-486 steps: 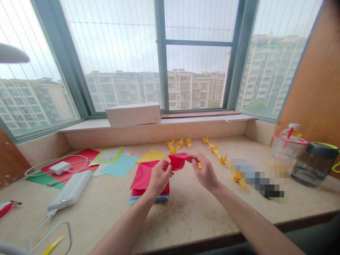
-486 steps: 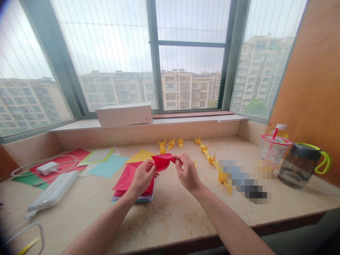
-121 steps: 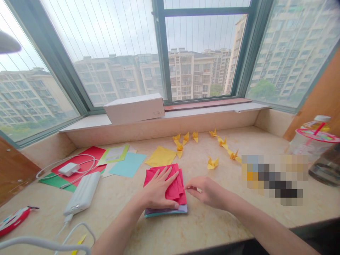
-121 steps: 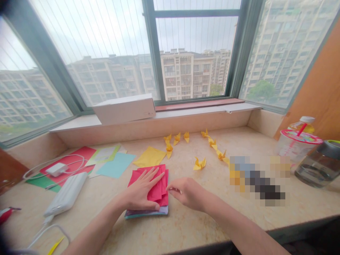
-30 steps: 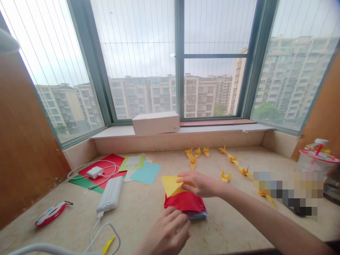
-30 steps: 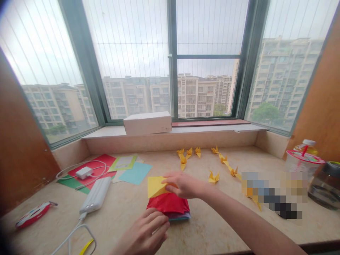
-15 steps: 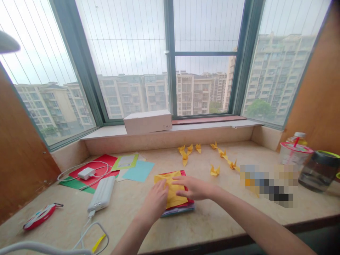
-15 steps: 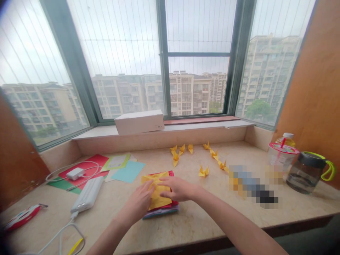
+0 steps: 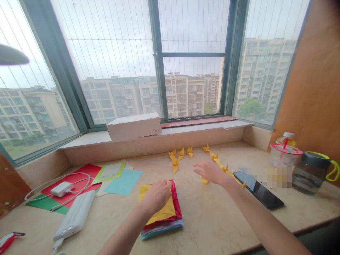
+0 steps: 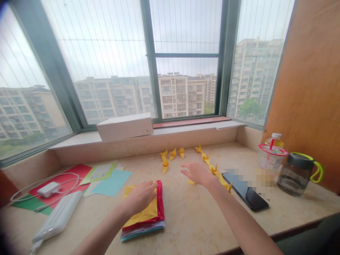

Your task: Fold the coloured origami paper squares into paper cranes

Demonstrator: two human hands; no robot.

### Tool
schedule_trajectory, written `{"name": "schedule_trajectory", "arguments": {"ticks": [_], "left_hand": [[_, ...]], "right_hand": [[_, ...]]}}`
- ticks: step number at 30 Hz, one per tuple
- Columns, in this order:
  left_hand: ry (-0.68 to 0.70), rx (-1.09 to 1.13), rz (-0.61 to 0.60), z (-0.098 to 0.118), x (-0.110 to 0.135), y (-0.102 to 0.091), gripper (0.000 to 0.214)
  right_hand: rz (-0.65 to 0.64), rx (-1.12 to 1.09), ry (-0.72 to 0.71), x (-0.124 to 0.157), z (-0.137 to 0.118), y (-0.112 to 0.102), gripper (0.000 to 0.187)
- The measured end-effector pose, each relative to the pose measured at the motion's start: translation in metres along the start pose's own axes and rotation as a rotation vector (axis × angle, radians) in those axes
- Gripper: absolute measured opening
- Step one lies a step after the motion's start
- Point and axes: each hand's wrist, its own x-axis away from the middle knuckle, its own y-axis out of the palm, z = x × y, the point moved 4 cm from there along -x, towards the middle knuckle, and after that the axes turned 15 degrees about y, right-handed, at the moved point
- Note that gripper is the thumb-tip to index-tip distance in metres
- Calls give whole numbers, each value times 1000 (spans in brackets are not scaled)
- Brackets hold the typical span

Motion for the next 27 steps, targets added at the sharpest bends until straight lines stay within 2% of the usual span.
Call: {"name": "schedule_trajectory", "arguments": {"ticks": [2, 4, 7, 10, 12, 18, 23, 27], "left_hand": [[-111, -29, 1, 1, 0, 8, 36], [-144, -50, 30, 8, 7, 9, 36], [-71, -20, 30, 23, 23, -1, 41], [83, 123, -116, 30, 40, -9, 75], [159, 200, -181, 25, 48, -12, 85], [146, 197, -237, 1, 55, 2, 80], [149, 192, -171, -5, 57, 14, 70], [143, 223, -122, -5, 56, 10, 66]], "right_hand": [[4, -69, -37, 2, 4, 1, 38], [-4, -155, -45, 5, 10, -1, 40], [-36, -217, -25, 8, 20, -4, 45], [-92, -200, -18, 10, 27, 1, 50], [-130, -176, 1, 10, 31, 7, 53], [-179, -82, 115, 9, 41, 20, 49], [-153, -11, 218, 5, 48, 20, 36], [-158, 4, 211, 3, 50, 22, 37]]}}
